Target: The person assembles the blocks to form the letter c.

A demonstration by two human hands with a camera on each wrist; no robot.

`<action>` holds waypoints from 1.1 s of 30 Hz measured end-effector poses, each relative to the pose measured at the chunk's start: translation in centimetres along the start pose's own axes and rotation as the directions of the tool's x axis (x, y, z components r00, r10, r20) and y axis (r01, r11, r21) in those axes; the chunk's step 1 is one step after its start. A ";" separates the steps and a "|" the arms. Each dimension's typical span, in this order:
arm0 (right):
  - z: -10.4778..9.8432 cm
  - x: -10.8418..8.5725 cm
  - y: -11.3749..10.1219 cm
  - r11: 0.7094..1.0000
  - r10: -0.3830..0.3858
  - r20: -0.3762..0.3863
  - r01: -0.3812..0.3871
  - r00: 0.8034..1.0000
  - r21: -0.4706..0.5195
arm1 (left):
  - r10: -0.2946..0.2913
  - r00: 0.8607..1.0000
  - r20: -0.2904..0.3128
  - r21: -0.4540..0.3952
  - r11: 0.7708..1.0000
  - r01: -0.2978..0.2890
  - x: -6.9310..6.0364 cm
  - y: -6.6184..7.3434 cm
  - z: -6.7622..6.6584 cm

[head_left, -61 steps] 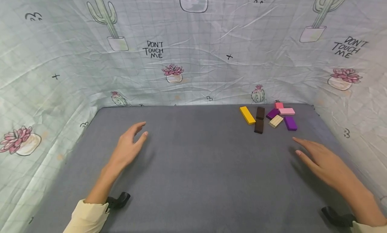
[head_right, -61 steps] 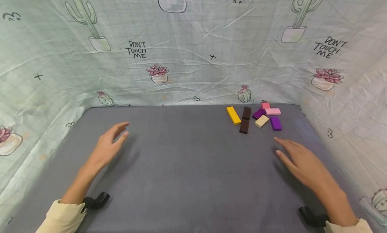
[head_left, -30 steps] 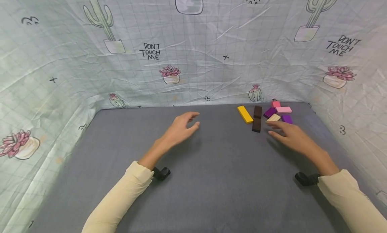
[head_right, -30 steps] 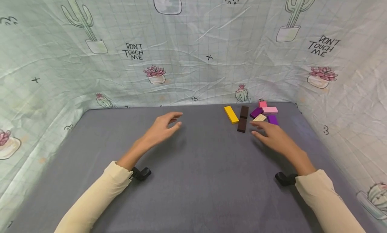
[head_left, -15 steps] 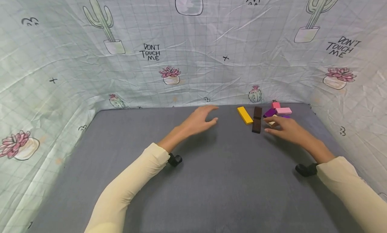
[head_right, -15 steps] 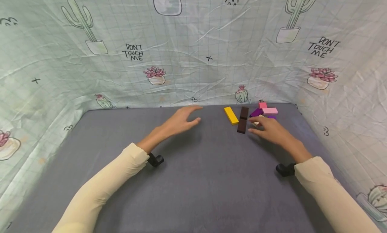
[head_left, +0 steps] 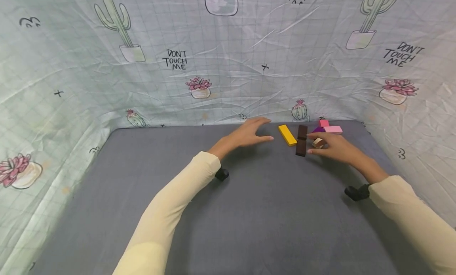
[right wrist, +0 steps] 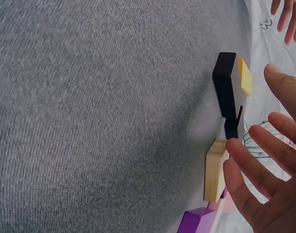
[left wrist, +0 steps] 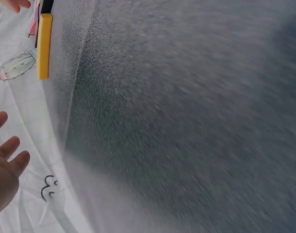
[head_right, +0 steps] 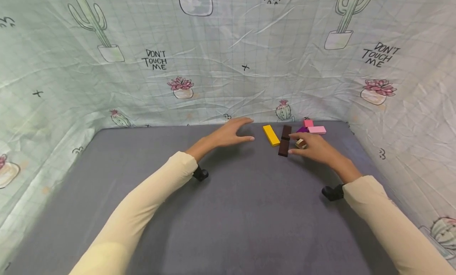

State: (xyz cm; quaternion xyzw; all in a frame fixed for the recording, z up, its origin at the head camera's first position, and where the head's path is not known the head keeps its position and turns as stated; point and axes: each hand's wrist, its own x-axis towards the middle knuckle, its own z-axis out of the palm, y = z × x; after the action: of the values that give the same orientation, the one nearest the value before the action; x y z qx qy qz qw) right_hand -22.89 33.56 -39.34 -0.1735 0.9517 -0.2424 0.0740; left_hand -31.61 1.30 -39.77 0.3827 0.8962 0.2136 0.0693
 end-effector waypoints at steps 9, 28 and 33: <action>0.7 0.8 -0.2 1.000 0.011 0.022 -0.011 1.000 -0.017 | -0.012 0.998 0.058 0.021 1.000 0.011 3.1 -0.1 0.3; 1.6 1.2 -0.8 0.997 0.075 -0.008 -0.075 0.997 -0.033 | -0.075 0.996 0.041 -0.078 0.994 0.078 5.9 1.1 4.1; 1.9 1.2 -0.6 0.996 0.070 -0.009 -0.071 0.997 -0.049 | -0.092 0.995 0.032 -0.049 0.994 0.093 6.4 1.8 4.9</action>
State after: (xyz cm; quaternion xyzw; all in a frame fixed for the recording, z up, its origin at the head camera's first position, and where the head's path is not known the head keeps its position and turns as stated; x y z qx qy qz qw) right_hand -23.45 31.81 -40.76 -0.1408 0.9631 -0.2168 0.0749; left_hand -33.44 8.58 -43.09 0.3420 0.9062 0.2269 0.1020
